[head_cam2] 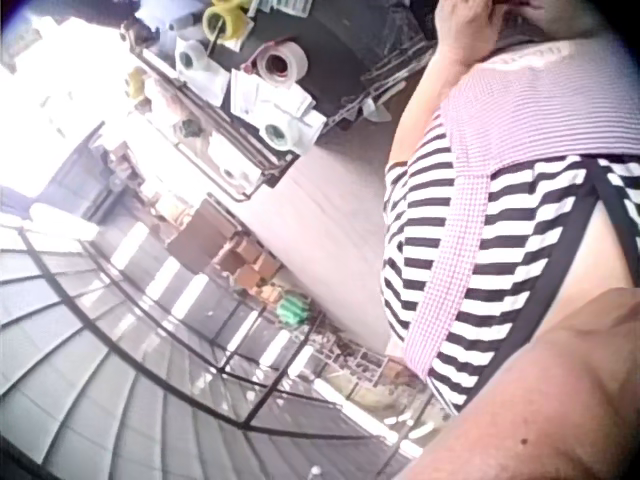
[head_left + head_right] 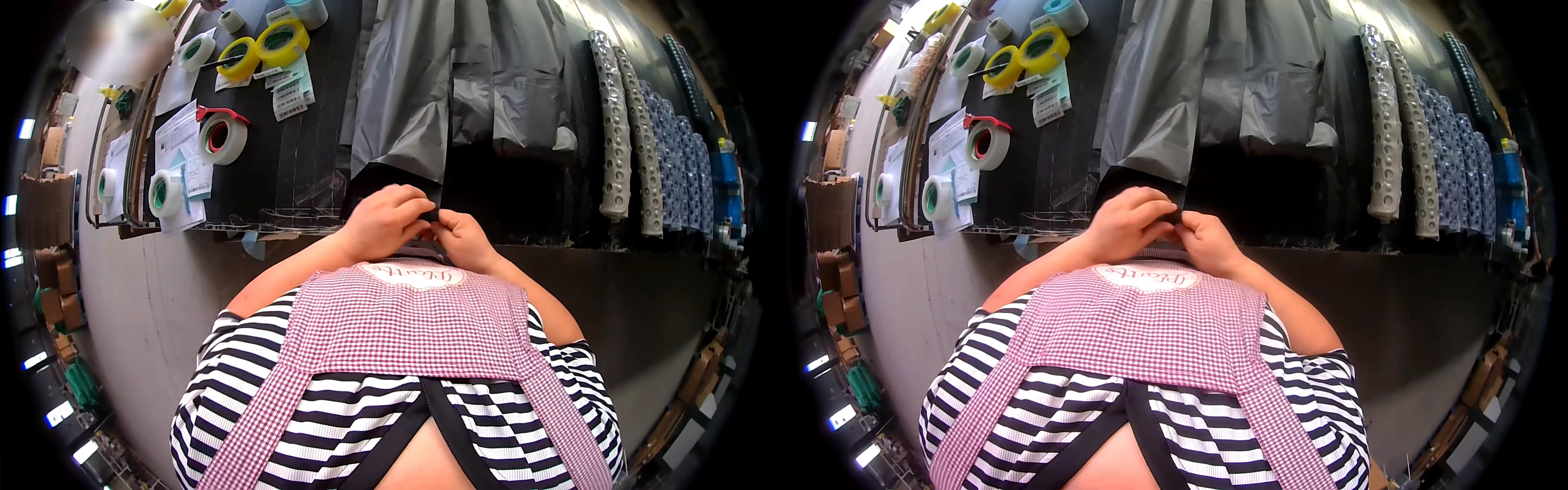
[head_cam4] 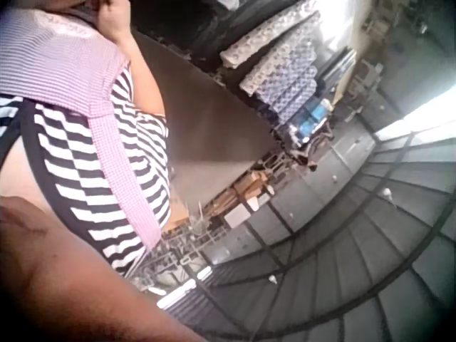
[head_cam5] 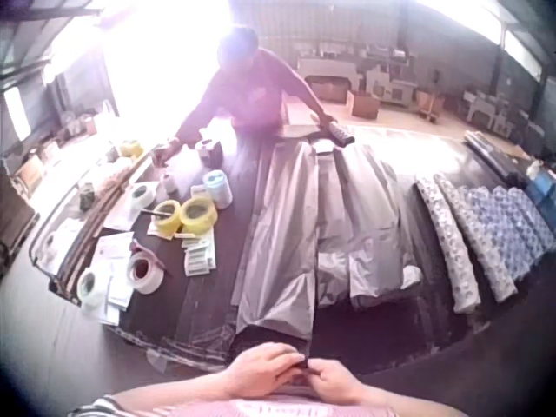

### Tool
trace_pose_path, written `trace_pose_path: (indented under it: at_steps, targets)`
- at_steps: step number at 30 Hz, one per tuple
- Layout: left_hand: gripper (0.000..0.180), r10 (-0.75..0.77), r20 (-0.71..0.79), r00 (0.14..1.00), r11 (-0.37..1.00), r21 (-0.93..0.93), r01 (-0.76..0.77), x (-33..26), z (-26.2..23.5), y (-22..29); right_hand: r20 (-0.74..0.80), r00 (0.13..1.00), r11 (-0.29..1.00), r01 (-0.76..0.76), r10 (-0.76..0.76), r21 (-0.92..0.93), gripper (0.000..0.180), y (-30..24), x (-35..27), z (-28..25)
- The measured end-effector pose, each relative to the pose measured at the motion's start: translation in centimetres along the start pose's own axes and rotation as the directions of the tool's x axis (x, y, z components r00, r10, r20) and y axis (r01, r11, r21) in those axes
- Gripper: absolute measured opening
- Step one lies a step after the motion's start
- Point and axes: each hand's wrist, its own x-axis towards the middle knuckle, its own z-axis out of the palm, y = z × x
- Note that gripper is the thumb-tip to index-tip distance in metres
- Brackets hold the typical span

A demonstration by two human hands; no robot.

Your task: The person packs foam rollers into plastic bags by hand, using a tape dispenser to seal the packages and applying adhesive labels to the finished products.

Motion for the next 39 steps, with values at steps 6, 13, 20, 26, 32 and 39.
trace_pose_path:
  at_steps: [6, 13, 20, 26, 32, 39]
  targets:
    - [0.015, -0.277, 0.06, 0.959, 0.952, -0.121, 0.283, -1.0, 0.8, -1.5, 0.093, 0.982, 0.762, 0.188, -0.166, -0.62, 0.019, 0.1, 0.8, -1.1]
    - [0.018, -0.776, 0.616, 0.133, 0.42, 0.348, 0.838, -22.9, -10.1, -4.5, 0.058, 0.96, 0.833, 0.267, -0.274, -0.484, 0.013, -0.5, -0.1, -4.4]
    - [0.014, -0.446, -0.138, 0.884, 0.676, 0.595, 0.434, -15.1, -13.8, -6.2, 0.154, 0.507, 0.118, 0.464, -0.848, -0.878, 0.024, -2.7, 5.5, -5.9]
    - [0.035, 0.298, 0.025, 0.954, 0.79, 0.555, -0.262, -1.0, -7.2, -13.4, 0.411, 0.514, -0.147, 0.477, -0.753, -0.866, 0.014, -2.9, 9.8, -5.7]
    - [0.012, 0.491, 0.3, 0.818, 0.731, 0.37, -0.574, 2.6, -8.1, -16.9, 0.552, 0.621, -0.18, 0.558, -0.557, -0.81, 0.011, -4.4, 10.2, -5.8]
    - [0.029, -0.22, 0.563, 0.797, 0.807, -0.354, 0.472, 3.2, -11.9, -15.3, 0.114, 0.978, 0.925, 0.203, -0.175, -0.322, 0.027, -5.8, 9.0, -3.3]
